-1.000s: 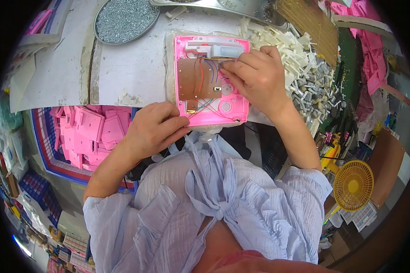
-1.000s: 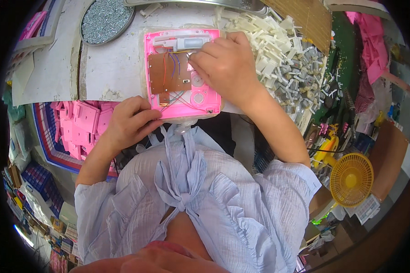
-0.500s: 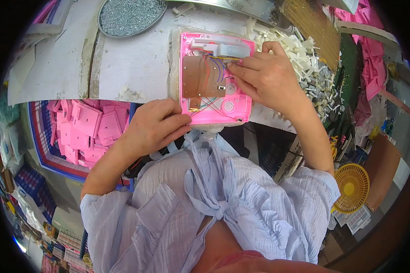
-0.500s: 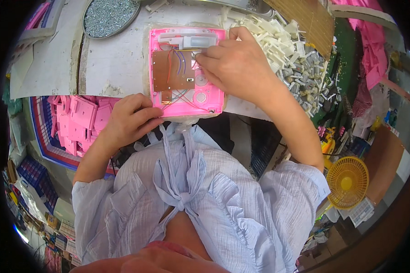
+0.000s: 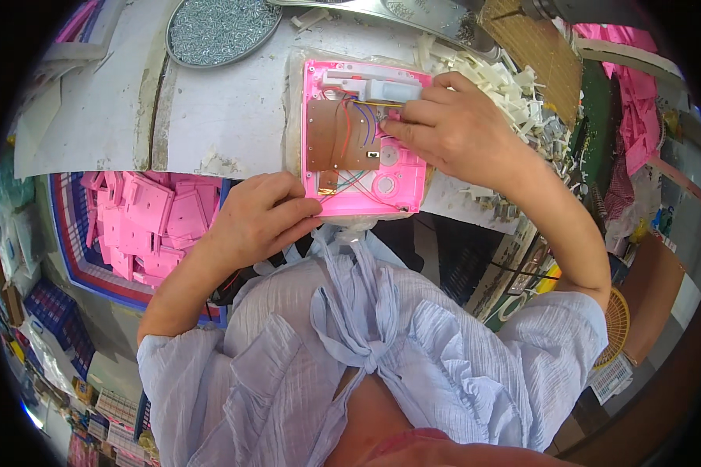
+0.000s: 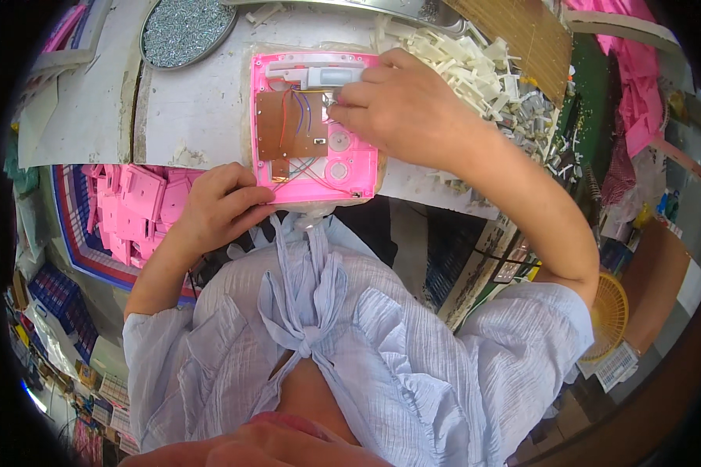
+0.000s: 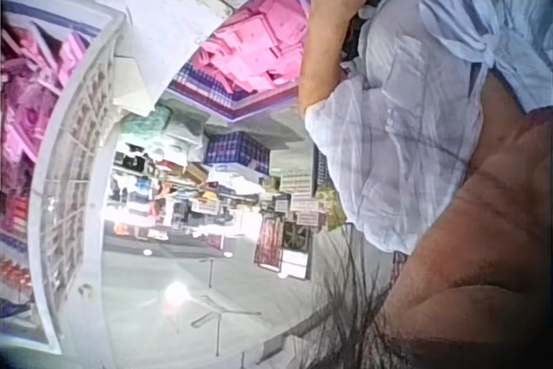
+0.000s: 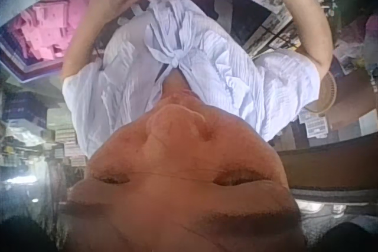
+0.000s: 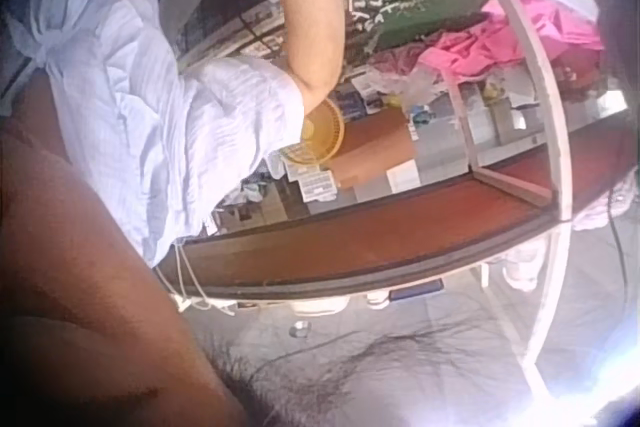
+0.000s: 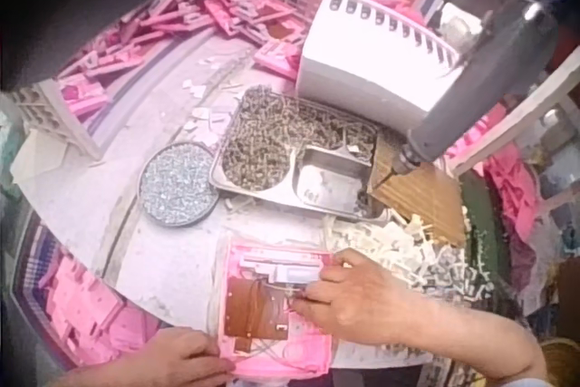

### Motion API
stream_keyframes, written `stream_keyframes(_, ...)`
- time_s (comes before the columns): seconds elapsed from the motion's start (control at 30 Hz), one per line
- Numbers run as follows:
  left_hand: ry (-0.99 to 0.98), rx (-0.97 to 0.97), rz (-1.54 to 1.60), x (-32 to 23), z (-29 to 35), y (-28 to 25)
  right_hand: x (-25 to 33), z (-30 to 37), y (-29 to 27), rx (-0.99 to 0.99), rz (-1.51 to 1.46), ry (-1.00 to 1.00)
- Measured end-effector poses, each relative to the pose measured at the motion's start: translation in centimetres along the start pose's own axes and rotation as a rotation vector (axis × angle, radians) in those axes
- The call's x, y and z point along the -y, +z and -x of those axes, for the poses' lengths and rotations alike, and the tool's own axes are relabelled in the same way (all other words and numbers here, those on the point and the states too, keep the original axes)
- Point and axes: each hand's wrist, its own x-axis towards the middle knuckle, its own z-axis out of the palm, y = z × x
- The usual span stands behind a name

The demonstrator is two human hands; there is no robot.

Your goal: Assembling and soldering components inside a pink toy electronic device.

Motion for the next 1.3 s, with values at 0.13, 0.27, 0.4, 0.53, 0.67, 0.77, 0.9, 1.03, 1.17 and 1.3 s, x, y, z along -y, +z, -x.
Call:
stream_keyframes(0.13, -0.002, 0.008, 0.005, 0.1, 0.1, 0.1, 1.9, 0.3, 1.1, -0.114, -0.081, 0.183)
stream_keyframes(0.27, -0.003, 0.014, 0.014, 0.1, -0.1, 0.1, 3.2, 0.7, 2.0, -0.137, 0.015, 0.18)
stream_keyframes(0.4, -0.005, 0.008, 0.011, 0.0, -0.1, 0.1, 1.9, 0.6, 1.1, -0.079, -0.054, 0.145)
stream_keyframes(0.53, -0.006, 0.006, 0.008, 0.1, 0.1, 0.1, 1.6, 0.8, 0.6, -0.086, -0.19, 0.179)
stream_keyframes(0.67, 0.018, 0.026, -0.005, 0.3, 0.4, -0.1, 2.6, 0.5, 1.0, -0.115, -0.091, 0.202)
stream_keyframes(0.77, 0.081, 0.067, -0.011, 0.7, 0.1, -0.6, 2.8, 0.4, 1.2, -0.125, 0.045, 0.194)
stream_keyframes(0.9, 0.144, 0.135, -0.063, 0.8, -1.0, -1.4, 3.0, 0.8, 0.4, -0.024, -0.015, 0.277)
stream_keyframes(1.03, 0.173, 0.137, -0.051, 1.1, -1.4, -1.5, 1.4, 2.4, -2.0, -0.159, -0.257, 0.37)
stream_keyframes(1.17, 0.24, 0.151, -0.034, 1.6, -1.7, -1.5, -2.7, 6.0, -6.1, -0.323, -0.195, 0.576)
stream_keyframes(1.3, 0.256, 0.171, -0.008, 2.2, -1.7, -1.9, -15.1, 5.6, -10.8, -0.669, -0.06, 0.846)
